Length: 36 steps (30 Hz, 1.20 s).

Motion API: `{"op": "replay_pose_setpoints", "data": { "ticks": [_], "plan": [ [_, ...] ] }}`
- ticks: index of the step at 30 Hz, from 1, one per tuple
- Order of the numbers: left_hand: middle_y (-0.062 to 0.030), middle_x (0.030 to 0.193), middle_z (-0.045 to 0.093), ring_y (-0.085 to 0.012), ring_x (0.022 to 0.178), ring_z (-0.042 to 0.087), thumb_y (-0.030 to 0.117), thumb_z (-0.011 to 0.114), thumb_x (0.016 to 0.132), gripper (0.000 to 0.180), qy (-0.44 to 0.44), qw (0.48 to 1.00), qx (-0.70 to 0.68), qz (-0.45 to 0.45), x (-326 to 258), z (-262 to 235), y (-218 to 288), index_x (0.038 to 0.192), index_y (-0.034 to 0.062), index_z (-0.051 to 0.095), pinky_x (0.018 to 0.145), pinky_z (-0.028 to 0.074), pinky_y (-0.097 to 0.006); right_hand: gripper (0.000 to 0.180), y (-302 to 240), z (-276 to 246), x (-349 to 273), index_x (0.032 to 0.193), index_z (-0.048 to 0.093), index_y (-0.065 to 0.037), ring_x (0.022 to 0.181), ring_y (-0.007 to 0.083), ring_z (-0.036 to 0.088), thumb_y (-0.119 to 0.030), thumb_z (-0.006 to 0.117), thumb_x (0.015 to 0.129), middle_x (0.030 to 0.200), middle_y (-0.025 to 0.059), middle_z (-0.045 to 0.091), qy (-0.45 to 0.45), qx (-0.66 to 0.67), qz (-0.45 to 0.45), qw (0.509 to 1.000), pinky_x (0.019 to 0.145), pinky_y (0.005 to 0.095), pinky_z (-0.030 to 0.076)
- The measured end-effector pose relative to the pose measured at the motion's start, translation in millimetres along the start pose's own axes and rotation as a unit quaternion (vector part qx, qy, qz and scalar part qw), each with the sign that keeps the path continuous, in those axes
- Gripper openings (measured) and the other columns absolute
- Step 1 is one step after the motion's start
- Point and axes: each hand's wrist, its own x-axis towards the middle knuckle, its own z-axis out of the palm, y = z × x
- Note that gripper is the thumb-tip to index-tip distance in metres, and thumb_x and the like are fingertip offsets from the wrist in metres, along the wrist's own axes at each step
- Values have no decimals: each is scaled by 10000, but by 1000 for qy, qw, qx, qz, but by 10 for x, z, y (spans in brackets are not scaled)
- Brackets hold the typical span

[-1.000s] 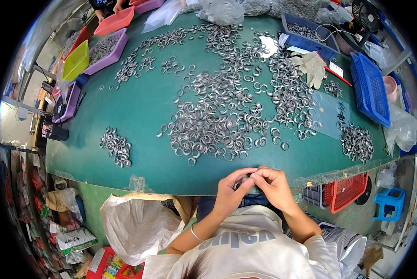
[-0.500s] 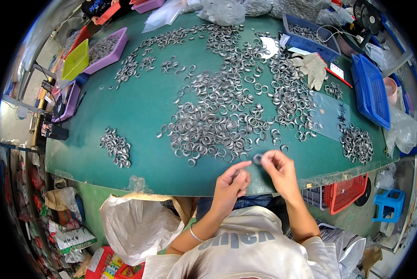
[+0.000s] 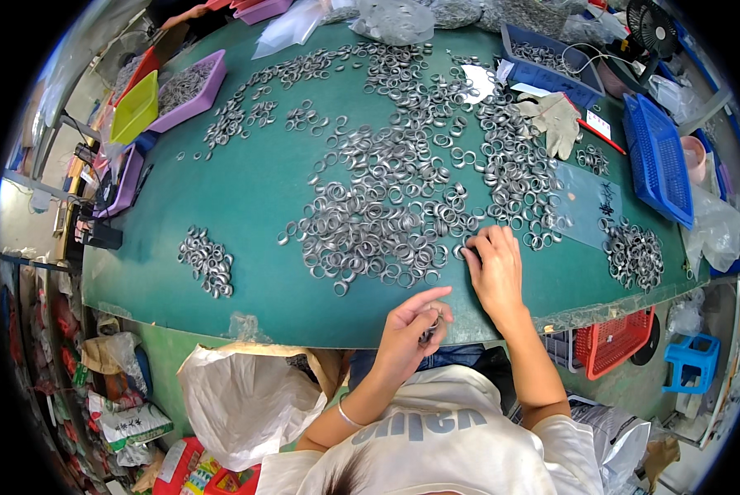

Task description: The person writes on a small card with a red pen and then handles several small circular metal components on a green workbench, examining and sorting them.

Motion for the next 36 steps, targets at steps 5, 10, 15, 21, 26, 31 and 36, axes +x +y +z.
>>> {"op": "replay_pose_setpoints", "data": {
  "ticks": [5, 10, 15, 21, 26, 31, 36],
  "plan": [
    [-29, 787, 504, -66, 582, 405, 43, 509, 879, 325, 13, 999, 26, 38, 20, -64, -70, 1202, 9, 505, 447, 290, -173, 94, -106, -135, -184, 869, 615, -5, 757, 152, 552, -57, 638, 795, 827, 42, 601, -80, 324, 159, 929, 646, 285, 416],
    [17, 719, 494, -40, 615, 403, 34, 592, 845, 298, 5, 954, 230, 191, 19, 32, -70, 1138, 25, 541, 472, 313, -158, 101, -276, -285, -444, 900, 620, 29, 834, 113, 559, -52, 568, 869, 856, 38, 621, -225, 654, 291, 661, 761, 245, 436],
    [17, 606, 452, -41, 497, 360, 44, 518, 882, 170, 29, 979, 166, 115, 4, 17, -83, 1034, 0, 580, 422, 249, -169, 106, -130, -353, -380, 898, 628, 26, 806, 112, 548, -59, 593, 845, 862, 49, 625, -184, 488, 192, 831, 719, 255, 423],
    [-44, 729, 554, -60, 482, 406, 25, 486, 889, 170, -19, 1000, 7, 20, 30, -80, -52, 1008, -15, 600, 405, 286, -184, 97, 118, -193, -38, 804, 628, -14, 758, 256, 510, -67, 671, 736, 797, 89, 572, 44, 39, 70, 996, 702, 341, 395],
    [-48, 819, 574, -72, 624, 473, 20, 501, 883, 207, 22, 999, 37, 21, 53, -30, -97, 1066, -12, 591, 458, 342, -187, 80, 145, -161, -81, 788, 635, -24, 742, 226, 508, -76, 674, 742, 784, 75, 565, 64, 53, 60, 995, 696, 317, 381],
    [-23, 778, 540, -71, 622, 447, 29, 532, 872, 211, 36, 997, 27, 59, 84, 33, -148, 1072, -8, 585, 464, 314, -187, 73, -80, -274, -421, 843, 655, -11, 667, 43, 488, -75, 626, 824, 767, -7, 620, -110, 497, 274, 816, 594, 195, 383],
    [-9, 685, 510, -52, 485, 377, 42, 528, 878, 181, -3, 984, 163, 69, 59, 70, -107, 1037, -16, 592, 417, 271, -181, 98, -217, -342, -493, 813, 658, 7, 658, 97, 551, -88, 638, 814, 733, 58, 642, -128, 455, 233, 850, 611, 250, 428]
  ]
}}
